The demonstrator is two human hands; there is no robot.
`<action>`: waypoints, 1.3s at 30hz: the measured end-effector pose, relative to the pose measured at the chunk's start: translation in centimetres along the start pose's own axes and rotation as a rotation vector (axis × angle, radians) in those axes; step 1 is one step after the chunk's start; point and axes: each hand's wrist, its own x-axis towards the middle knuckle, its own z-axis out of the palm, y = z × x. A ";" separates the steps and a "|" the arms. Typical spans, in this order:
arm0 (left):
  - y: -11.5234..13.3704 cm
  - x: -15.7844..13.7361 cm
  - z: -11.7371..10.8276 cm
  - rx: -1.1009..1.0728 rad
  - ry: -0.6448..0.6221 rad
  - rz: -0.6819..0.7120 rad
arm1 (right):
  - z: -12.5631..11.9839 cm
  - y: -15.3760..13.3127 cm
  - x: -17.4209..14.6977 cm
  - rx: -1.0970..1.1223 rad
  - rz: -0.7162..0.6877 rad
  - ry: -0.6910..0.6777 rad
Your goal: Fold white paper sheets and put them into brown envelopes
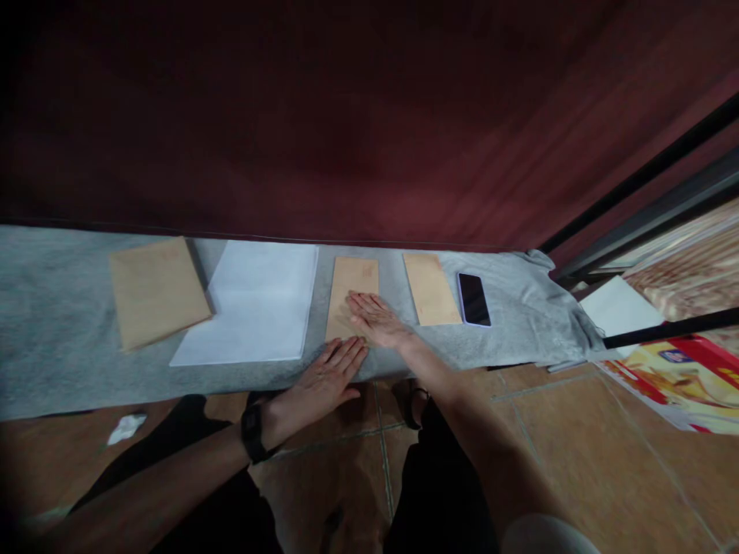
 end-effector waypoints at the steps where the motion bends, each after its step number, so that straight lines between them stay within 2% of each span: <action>1: 0.0 0.0 -0.1 0.001 0.009 0.003 | 0.0 -0.4 -0.5 0.016 -0.001 -0.019; 6: -0.5 0.5 -0.7 -0.010 0.073 -0.070 | 0.2 -2.1 -3.0 0.067 0.004 -0.045; 12: -2.0 1.4 -0.9 -0.043 0.058 -0.193 | 1.2 -3.8 -5.5 0.094 0.009 -0.036; 19: -3.8 2.8 -0.5 -0.069 0.029 -0.257 | 1.4 -4.9 -7.0 0.176 0.028 0.055; 24: -5.9 4.9 0.0 -0.101 0.011 -0.180 | 0.9 -4.5 -6.7 0.246 -0.019 0.130; 27: -7.7 6.6 0.1 -0.153 -0.077 -0.137 | 0.9 -3.6 -6.2 0.346 -0.077 0.211; 30: -9.2 8.6 0.1 -0.190 -0.163 -0.096 | 0.8 -2.8 -5.8 0.459 -0.071 0.292; 36: -9.3 11.9 1.1 -0.134 0.038 -0.246 | -0.4 -3.4 -5.6 0.497 -0.072 0.288; 39: -8.8 13.0 1.5 -0.098 0.082 -0.296 | -0.9 -3.8 -5.5 0.515 -0.094 0.278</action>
